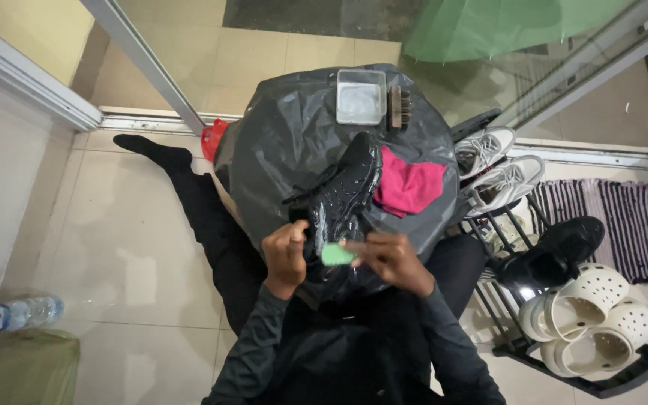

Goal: The person scrubs a black shoe with a green brush and a cleaning solution, then wipes it with a pink cloth. The shoe is held in the left hand while the right hand applies the brush and cloth.

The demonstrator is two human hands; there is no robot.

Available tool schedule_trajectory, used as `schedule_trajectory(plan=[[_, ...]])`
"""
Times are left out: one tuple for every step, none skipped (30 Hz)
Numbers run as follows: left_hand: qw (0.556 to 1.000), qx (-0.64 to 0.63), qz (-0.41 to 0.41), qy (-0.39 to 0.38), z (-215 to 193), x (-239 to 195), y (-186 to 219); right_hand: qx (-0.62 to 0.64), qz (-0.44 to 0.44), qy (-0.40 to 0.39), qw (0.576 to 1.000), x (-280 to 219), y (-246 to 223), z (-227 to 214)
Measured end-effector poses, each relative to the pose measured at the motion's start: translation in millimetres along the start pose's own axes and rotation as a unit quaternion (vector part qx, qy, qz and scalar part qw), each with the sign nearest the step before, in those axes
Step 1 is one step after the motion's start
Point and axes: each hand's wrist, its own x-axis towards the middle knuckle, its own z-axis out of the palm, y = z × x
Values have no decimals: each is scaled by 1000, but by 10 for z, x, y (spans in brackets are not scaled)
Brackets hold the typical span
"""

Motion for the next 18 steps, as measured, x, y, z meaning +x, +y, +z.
schedule_trajectory(plan=[[1000, -1, -10, -1, 2, -12, -1, 16, -1, -20, 1000, 16, -109, 7], [1000, -1, -9, -1, 7, 2, -1, 16, -1, -21, 1000, -39, -2, 13], [1000, -2, -6, 1, 8, 1, 4, -10, 19, 25, 999, -115, 90, 26], [1000, -2, -2, 3, 11, 1, 8, -36, 39, 70, 996, -192, 183, 38], [1000, -2, -3, 3, 19, -18, -2, -35, 39, 70, 996, -198, 126, 58], [1000, -11, -16, 2, 26, -37, -12, 15, 38, 50, 998, -202, 68, 77], [999, -20, -27, 1, 34, -41, -28, 65, 35, 30, 997, -193, 19, 96], [999, -20, -26, 2, 35, -23, -24, 65, 33, 30, 997, -208, 61, 109], [1000, 3, -16, -1, 25, -27, -13, 40, 39, 36, 998, -252, 78, 134], [1000, 25, -5, -5, 17, -33, -3, 14, 45, 42, 998, -297, 96, 160], [1000, 25, -7, -6, 35, -48, -20, 15, 47, 41, 998, -282, 116, 157], [1000, 2, -20, 2, 50, -64, -37, -32, 59, 79, 995, -266, 135, 154], [999, -20, -31, 11, 69, -59, -62, -79, 68, 116, 988, -228, 168, 147], [999, -19, -31, 13, 63, -69, -55, -79, 67, 115, 988, -183, 25, 142], [999, -21, -30, 17, 60, -66, -53, -41, 50, 71, 995, -130, -111, 135], [999, -23, -29, 22, 58, -63, -52, -4, 34, 27, 999, -77, -247, 129], [999, -24, -29, 20, 51, -59, -42, -4, 35, 28, 999, -83, -204, 111], [1000, -11, -24, 14, 46, -55, -33, -23, 45, 52, 997, -90, -159, 94]])
